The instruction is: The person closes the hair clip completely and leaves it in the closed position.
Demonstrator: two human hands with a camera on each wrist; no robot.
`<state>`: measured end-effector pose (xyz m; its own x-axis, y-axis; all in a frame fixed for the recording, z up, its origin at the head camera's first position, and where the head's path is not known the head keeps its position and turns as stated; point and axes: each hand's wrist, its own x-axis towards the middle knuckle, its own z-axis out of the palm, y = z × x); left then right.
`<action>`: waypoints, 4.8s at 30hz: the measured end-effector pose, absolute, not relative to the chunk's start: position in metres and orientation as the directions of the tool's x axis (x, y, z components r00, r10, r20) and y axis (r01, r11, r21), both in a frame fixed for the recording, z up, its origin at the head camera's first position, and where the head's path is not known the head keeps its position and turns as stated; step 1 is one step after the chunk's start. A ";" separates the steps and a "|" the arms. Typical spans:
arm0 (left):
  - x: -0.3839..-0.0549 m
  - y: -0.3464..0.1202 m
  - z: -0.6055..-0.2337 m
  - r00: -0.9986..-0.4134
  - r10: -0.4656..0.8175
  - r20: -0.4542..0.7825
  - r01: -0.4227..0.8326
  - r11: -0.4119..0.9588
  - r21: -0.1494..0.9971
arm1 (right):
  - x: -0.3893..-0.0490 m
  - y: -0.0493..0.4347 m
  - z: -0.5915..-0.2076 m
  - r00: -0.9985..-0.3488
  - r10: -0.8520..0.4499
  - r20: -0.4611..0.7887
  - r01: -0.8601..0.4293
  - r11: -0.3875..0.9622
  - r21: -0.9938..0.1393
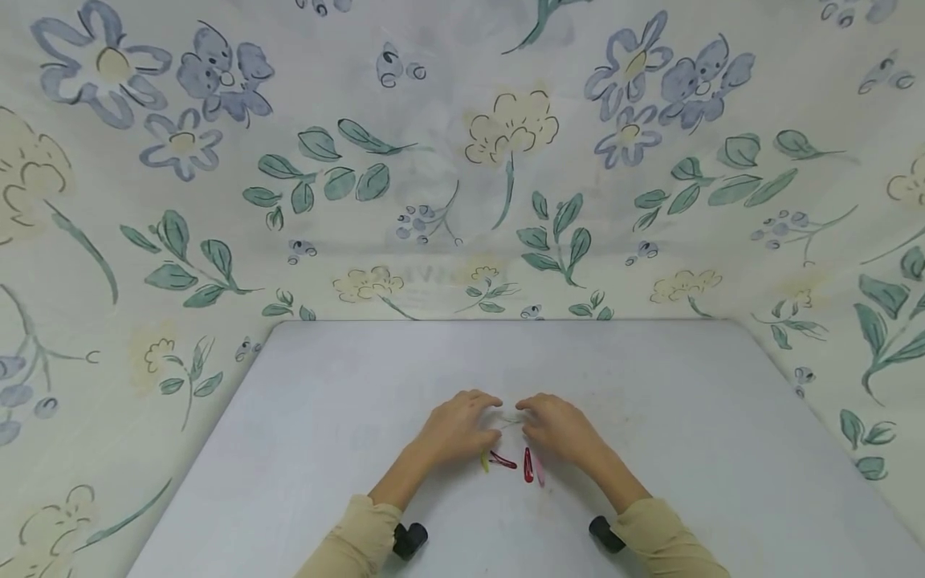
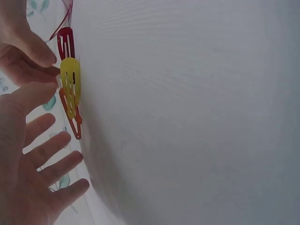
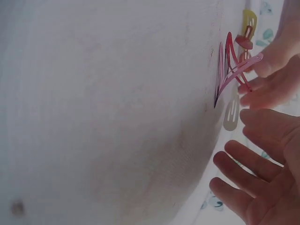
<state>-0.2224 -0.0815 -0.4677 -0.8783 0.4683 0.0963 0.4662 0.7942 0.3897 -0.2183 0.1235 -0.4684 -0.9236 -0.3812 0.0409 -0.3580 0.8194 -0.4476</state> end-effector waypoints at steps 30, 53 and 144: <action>-0.231 -0.059 -0.477 -0.877 0.461 0.134 0.479 0.825 0.299 | -0.225 0.118 -0.477 -0.904 -0.411 0.118 -0.426 0.836 -0.346; -0.232 -0.057 -0.474 -0.891 0.431 0.142 0.453 0.825 0.338 | -0.222 0.113 -0.473 -0.923 -0.371 0.101 -0.381 0.848 -0.368; -0.228 -0.065 -0.452 -0.709 0.054 0.703 0.530 0.699 0.480 | -0.220 0.082 -0.454 -0.726 -0.077 0.684 -0.520 0.712 -0.472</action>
